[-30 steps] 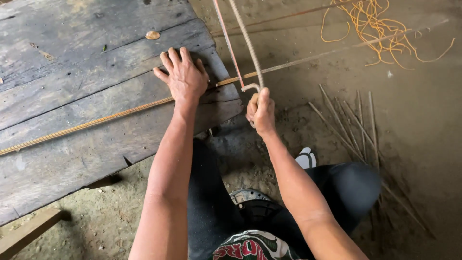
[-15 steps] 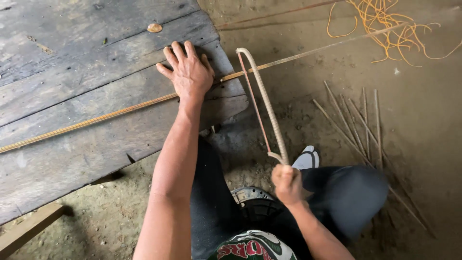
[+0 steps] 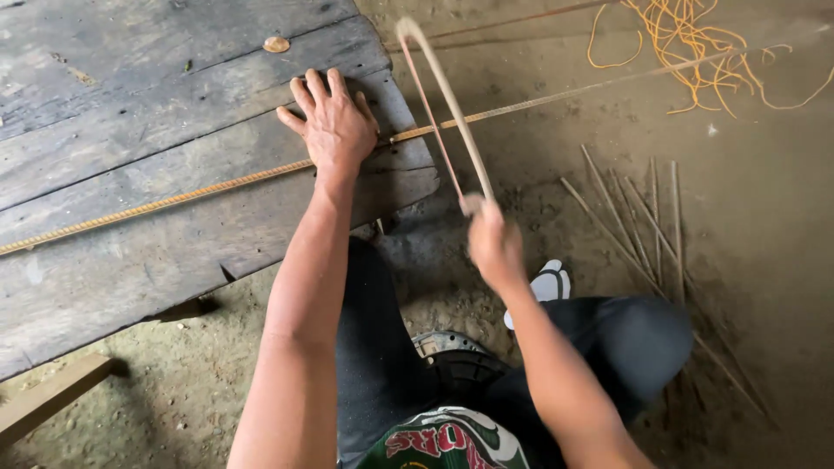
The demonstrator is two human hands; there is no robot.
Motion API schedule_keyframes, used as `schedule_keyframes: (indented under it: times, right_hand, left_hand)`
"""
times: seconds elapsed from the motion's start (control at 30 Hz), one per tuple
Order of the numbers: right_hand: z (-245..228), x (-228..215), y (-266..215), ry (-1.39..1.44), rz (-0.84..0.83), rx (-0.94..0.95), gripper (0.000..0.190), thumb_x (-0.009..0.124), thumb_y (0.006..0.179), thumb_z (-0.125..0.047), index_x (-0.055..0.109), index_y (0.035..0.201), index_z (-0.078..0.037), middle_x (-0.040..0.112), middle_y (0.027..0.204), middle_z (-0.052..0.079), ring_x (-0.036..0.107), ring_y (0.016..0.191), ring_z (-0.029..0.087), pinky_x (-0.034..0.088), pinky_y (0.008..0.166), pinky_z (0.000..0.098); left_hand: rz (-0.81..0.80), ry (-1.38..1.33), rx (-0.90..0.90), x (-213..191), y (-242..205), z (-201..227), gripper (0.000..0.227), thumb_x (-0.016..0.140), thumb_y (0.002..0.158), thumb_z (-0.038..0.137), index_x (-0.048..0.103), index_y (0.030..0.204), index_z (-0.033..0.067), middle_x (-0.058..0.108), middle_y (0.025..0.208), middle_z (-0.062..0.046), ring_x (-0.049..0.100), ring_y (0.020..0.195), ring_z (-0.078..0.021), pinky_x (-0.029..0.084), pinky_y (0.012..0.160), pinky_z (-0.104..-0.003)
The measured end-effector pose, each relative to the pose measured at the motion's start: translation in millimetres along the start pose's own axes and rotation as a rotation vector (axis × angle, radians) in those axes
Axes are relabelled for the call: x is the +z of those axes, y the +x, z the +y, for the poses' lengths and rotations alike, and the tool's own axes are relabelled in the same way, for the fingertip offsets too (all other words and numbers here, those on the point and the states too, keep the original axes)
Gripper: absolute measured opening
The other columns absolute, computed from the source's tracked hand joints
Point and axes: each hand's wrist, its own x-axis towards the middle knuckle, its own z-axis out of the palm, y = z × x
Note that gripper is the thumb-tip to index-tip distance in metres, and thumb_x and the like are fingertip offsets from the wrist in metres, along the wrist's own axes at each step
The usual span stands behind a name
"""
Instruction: Sawing a thin rod using a hand saw on a wooden workbench
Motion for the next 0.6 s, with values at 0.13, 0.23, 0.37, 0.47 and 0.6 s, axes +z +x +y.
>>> schedule_keyframes:
  times: [0.13, 0.23, 0.37, 0.47, 0.6]
  right_hand:
    - [-54.4, 39.4, 75.3, 0.143, 0.065, -0.081, 0.047, 0.036, 0.102, -0.057, 0.038, 0.077, -0.017, 0.022, 0.05, -0.004, 0.024, 0.039, 0.01, 0.021, 0.039, 0.0317]
    - [-59.7, 20.9, 35.2, 0.214, 0.121, 0.076, 0.063, 0.035, 0.099, -0.062, 0.022, 0.055, -0.019, 0.02, 0.041, 0.0, 0.02, 0.03, 0.015, 0.018, 0.033, 0.0319]
    - [-1.0, -24.8, -65.8, 0.307, 0.035, 0.11, 0.053, 0.037, 0.105, -0.048, 0.021, 0.064, -0.019, 0.017, 0.053, -0.003, 0.018, 0.043, 0.011, 0.015, 0.044, 0.0328]
    - [14.0, -38.1, -112.4, 0.32, 0.065, 0.007, 0.054, 0.032, 0.107, -0.048, 0.02, 0.065, -0.015, 0.021, 0.044, 0.001, 0.02, 0.037, 0.013, 0.017, 0.035, 0.0288]
    - [79.6, -47.8, -19.0, 1.825, -0.23, 0.618, 0.043, 0.062, 0.098, -0.031, 0.026, 0.074, -0.028, 0.025, 0.073, -0.013, 0.034, 0.068, -0.003, 0.036, 0.063, 0.0201]
  left_hand:
    - [0.08, 0.013, 0.014, -8.8, 6.7, -2.9, 0.04, 0.063, 0.088, 0.034, 0.058, 0.12, 0.0113, 0.053, 0.128, -0.015, 0.043, 0.128, -0.04, 0.032, 0.097, -0.073]
    - [0.078, 0.012, 0.014, -6.0, -1.6, 0.9, 0.037, 0.064, 0.089, 0.033, 0.06, 0.118, 0.0114, 0.054, 0.127, -0.015, 0.043, 0.126, -0.0409, 0.032, 0.097, -0.072]
    - [0.013, 0.012, 0.008, -0.2, 7.3, -1.0, 0.042, 0.062, 0.093, 0.033, 0.057, 0.129, 0.0109, 0.051, 0.136, -0.017, 0.038, 0.131, -0.0425, 0.029, 0.099, -0.073]
    - [-0.012, 0.012, -0.001, -3.3, 2.2, 1.3, 0.046, 0.061, 0.092, 0.036, 0.056, 0.129, 0.0094, 0.048, 0.138, -0.018, 0.038, 0.132, -0.0424, 0.03, 0.1, -0.074]
    - [0.07, 0.042, 0.033, -5.6, 4.1, -2.5, 0.048, 0.063, 0.091, 0.037, 0.056, 0.129, 0.0092, 0.051, 0.138, -0.019, 0.042, 0.132, -0.0413, 0.031, 0.1, -0.071]
